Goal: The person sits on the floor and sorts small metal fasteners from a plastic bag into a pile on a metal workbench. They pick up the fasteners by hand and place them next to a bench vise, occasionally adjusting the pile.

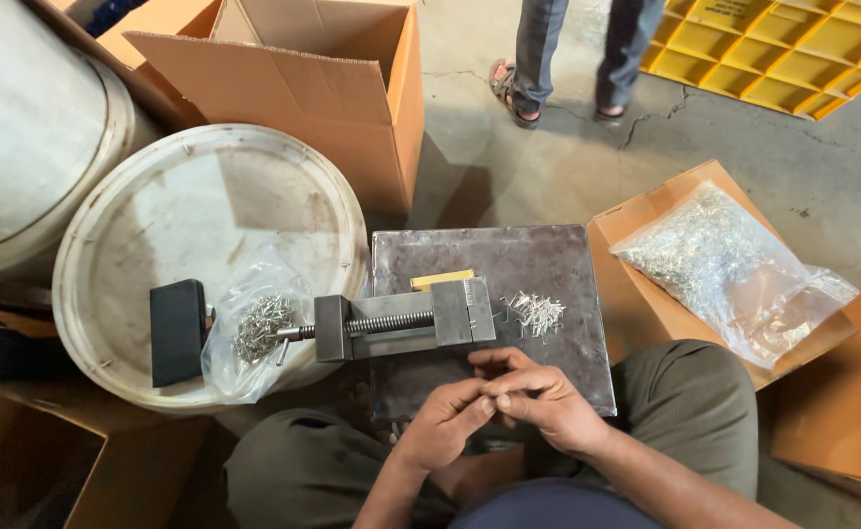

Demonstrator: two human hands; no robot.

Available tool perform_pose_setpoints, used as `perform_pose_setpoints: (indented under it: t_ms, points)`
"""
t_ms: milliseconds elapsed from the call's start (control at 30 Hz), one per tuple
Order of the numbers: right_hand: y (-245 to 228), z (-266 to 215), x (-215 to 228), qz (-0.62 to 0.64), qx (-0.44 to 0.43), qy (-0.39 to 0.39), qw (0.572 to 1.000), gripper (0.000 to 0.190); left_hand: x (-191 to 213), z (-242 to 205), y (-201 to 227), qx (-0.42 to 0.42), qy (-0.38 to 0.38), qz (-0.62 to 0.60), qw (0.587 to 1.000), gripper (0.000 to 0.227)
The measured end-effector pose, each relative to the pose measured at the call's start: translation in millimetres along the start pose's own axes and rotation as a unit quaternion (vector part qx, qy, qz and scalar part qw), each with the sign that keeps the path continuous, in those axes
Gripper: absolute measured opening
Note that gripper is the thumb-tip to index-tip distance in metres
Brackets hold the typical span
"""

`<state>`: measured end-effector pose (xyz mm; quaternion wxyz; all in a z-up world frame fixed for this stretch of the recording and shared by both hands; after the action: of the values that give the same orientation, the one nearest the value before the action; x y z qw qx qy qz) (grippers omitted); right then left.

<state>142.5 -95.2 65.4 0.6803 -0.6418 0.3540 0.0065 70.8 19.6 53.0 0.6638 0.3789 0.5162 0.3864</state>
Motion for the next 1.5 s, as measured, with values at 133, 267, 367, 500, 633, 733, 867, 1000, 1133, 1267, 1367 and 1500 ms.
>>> perform_pose_setpoints:
  t_ms: [133,267,367,500,633,733,867,1000,1133,1267,1367,1500]
  points:
    - [0.2,0.8,-0.8,-0.019,0.001,0.004,1.000,0.019,1.5,1.9,2.4,-0.009,0.006,-0.017,1.000,0.024]
    - [1.0,1.2,2.0,-0.025,0.002,0.018,1.000,0.020,-0.1,4.7,2.5,0.012,0.021,-0.038,0.999,0.025]
    - [2.7,1.9,5.1,-0.012,-0.011,0.050,0.999,0.021,-4.4,3.1,4.2,0.035,0.023,-0.020,0.999,0.026]
    - [-1.4,2.1,5.1,-0.014,-0.006,0.046,0.999,0.020,-3.4,5.5,5.3,0.015,0.040,0.042,0.998,0.025]
    - [-0.3,1.9,1.6,0.032,-0.014,0.022,0.999,0.019,1.7,3.3,0.5,-0.005,0.047,0.033,0.998,0.024]
    - [-4.6,1.0,3.1,0.000,-0.005,0.037,0.999,0.019,0.6,3.3,-5.3,0.008,0.054,-0.007,0.998,0.024]
    - [-12.1,3.2,-2.5,-0.087,0.035,0.045,0.995,0.019,-2.2,4.0,-3.0,0.007,0.057,0.038,0.998,0.029]
    - [-11.2,2.9,0.1,-0.096,0.009,0.047,0.994,0.019,-2.2,3.4,-1.6,-0.004,0.065,0.138,0.988,0.025]
    - [-5.9,2.7,4.7,0.003,-0.032,0.044,0.999,0.019,0.4,4.6,-6.6,0.010,0.062,0.075,0.995,0.022]
    - [-7.5,3.6,2.3,0.053,-0.029,0.037,0.997,0.019,1.0,6.9,0.3,0.010,0.069,0.074,0.995,0.021]
    - [-6.3,2.2,6.4,-0.017,-0.043,0.077,0.996,0.018,-1.6,6.1,7.7,0.004,0.066,0.059,0.996,0.017]
    - [0.8,-1.5,15.1,-0.148,-0.009,0.117,0.982,0.019,8.1,-1.6,-0.4,0.009,0.081,0.075,0.994,0.022]
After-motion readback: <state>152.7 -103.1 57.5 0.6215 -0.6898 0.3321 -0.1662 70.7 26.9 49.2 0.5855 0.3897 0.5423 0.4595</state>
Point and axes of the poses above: each hand's wrist, its own z-axis towards the middle knuckle, its own x-axis out of the back of the hand, y = z × x, the point moved 7 cm from there along z, towards the middle knuckle, and after that the axes turned 7 degrees about -x, right-handed, at the moved point
